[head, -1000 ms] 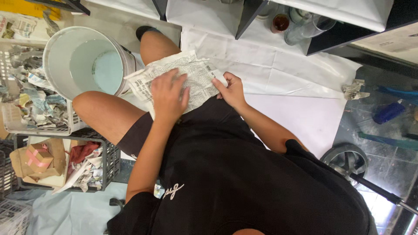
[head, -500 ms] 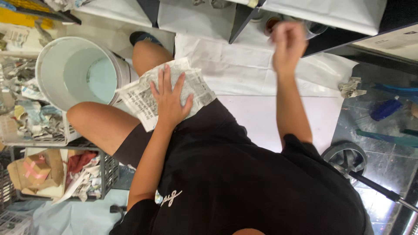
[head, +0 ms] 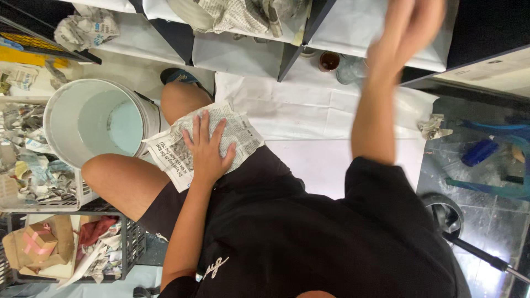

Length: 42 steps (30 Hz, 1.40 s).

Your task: The person sits on the floor and wraps small glass items, including jars and bowls, with newspaper. They fold the paper around each item and place the wrapped pieces into a white bucket.

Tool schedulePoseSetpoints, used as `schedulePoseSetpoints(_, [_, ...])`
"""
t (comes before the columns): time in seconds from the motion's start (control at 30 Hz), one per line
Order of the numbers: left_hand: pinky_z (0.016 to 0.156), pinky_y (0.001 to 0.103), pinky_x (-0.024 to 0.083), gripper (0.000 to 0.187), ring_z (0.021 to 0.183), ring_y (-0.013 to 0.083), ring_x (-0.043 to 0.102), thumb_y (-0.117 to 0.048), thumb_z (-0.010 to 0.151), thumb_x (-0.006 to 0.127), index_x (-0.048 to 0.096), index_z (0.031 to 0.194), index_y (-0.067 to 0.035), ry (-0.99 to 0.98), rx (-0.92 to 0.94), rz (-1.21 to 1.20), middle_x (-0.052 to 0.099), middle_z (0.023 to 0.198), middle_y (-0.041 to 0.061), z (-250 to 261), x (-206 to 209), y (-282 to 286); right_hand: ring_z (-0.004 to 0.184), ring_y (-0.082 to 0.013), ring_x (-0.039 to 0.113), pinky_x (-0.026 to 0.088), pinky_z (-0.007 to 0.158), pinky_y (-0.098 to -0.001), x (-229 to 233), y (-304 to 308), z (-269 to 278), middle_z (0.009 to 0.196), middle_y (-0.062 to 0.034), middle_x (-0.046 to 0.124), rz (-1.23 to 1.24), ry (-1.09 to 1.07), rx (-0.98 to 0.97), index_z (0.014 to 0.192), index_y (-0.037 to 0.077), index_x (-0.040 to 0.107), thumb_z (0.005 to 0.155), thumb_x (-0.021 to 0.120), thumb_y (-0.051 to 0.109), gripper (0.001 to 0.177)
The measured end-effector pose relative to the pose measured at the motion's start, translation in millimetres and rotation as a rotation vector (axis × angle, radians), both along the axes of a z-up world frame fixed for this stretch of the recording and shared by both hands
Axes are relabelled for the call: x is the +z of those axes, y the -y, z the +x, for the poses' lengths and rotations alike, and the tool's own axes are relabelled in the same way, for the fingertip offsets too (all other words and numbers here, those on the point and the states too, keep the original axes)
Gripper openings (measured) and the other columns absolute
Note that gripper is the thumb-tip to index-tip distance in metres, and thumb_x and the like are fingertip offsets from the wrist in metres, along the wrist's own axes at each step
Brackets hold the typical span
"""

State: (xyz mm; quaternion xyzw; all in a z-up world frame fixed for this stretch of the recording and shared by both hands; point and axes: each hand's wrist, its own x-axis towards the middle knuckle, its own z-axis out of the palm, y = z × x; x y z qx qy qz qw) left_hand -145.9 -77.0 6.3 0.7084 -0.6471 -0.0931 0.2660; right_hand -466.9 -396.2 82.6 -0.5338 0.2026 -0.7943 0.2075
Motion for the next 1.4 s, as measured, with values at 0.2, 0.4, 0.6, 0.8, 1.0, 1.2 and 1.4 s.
schedulePoseSetpoints(0.2, [0.123, 0.069, 0.005, 0.059, 0.157, 0.0426, 0.024, -0.038, 0.092, 0.069, 0.061, 0.146, -0.015, -0.004, -0.009, -0.007, 0.031, 0.168, 0.02, 1, -4, -7, 0.06, -0.012, 0.036, 0.032, 0.053, -0.0268, -177, -116, 60, 0.072, -0.001, 0.044, 0.62, -0.006, 0.233, 0.093, 0.009, 0.052, 0.1, 0.049, 0.013, 0.009])
schedulePoseSetpoints(0.4, [0.122, 0.069, 0.004, 0.057, 0.157, 0.0431, 0.023, -0.037, 0.091, 0.068, 0.063, 0.142, -0.014, -0.012, -0.018, 0.002, 0.032, 0.167, 0.021, 3, -6, -5, 0.061, -0.0074, 0.046, 0.034, 0.051, -0.0235, -226, -75, 52, 0.08, 0.0035, 0.055, 1.367, 0.223, 0.483, 0.128, 0.009, 0.065, 0.1, 0.055, 0.023, 0.033])
schedulePoseSetpoints(0.6, [0.122, 0.068, 0.005, 0.055, 0.157, 0.0428, 0.023, -0.038, 0.092, 0.068, 0.064, 0.142, -0.014, -0.01, -0.007, 0.011, 0.035, 0.167, 0.02, -1, -5, -4, 0.055, -0.0075, 0.051, 0.036, 0.045, -0.0197, -264, -3, 71, 0.077, 0.0025, 0.062, 1.526, 0.427, 0.588, 0.11, 0.011, 0.067, 0.102, 0.06, 0.029, 0.021])
schedulePoseSetpoints(0.8, [0.122, 0.069, 0.004, 0.054, 0.156, 0.0429, 0.024, -0.037, 0.09, 0.069, 0.066, 0.139, -0.014, -0.014, -0.006, -0.011, 0.037, 0.165, 0.019, 1, -5, 1, 0.047, -0.0093, 0.053, 0.036, 0.037, -0.0215, -271, 29, 88, 0.067, 0.001, 0.06, 1.678, 0.53, 0.303, 0.086, 0.012, 0.061, 0.101, 0.063, 0.034, 0.027])
schedulePoseSetpoints(1.0, [0.123, 0.068, 0.003, 0.053, 0.157, 0.042, 0.024, -0.036, 0.09, 0.069, 0.067, 0.139, -0.014, -0.032, 0.014, -0.006, 0.039, 0.165, 0.018, 0, -7, -5, 0.046, -0.0112, 0.05, 0.036, 0.038, -0.0225, -267, 37, 94, 0.067, 0.0007, 0.06, 1.691, 0.567, 0.332, 0.084, 0.014, 0.06, 0.101, 0.053, 0.035, 0.028])
schedulePoseSetpoints(1.2, [0.122, 0.068, 0.002, 0.052, 0.156, 0.0419, 0.024, -0.036, 0.089, 0.07, 0.067, 0.137, -0.015, -0.037, 0.031, -0.024, 0.04, 0.164, 0.017, 1, -5, -6, 0.047, -0.0098, 0.044, 0.035, 0.039, -0.0211, -260, 35, 90, 0.063, 0.0035, 0.052, 1.665, 0.493, 0.416, 0.079, 0.017, 0.058, 0.099, 0.051, 0.039, 0.031])
schedulePoseSetpoints(1.4, [0.123, 0.067, 0.004, 0.051, 0.156, 0.0408, 0.025, -0.035, 0.089, 0.07, 0.067, 0.137, -0.016, -0.042, 0.033, -0.011, 0.04, 0.164, 0.015, 3, -6, -9, 0.064, -0.0122, 0.056, 0.044, 0.054, -0.0217, -248, 30, 86, 0.082, 0.001, 0.064, 1.638, 0.588, 0.425, 0.097, 0.016, 0.061, 0.1, 0.052, 0.036, 0.023])
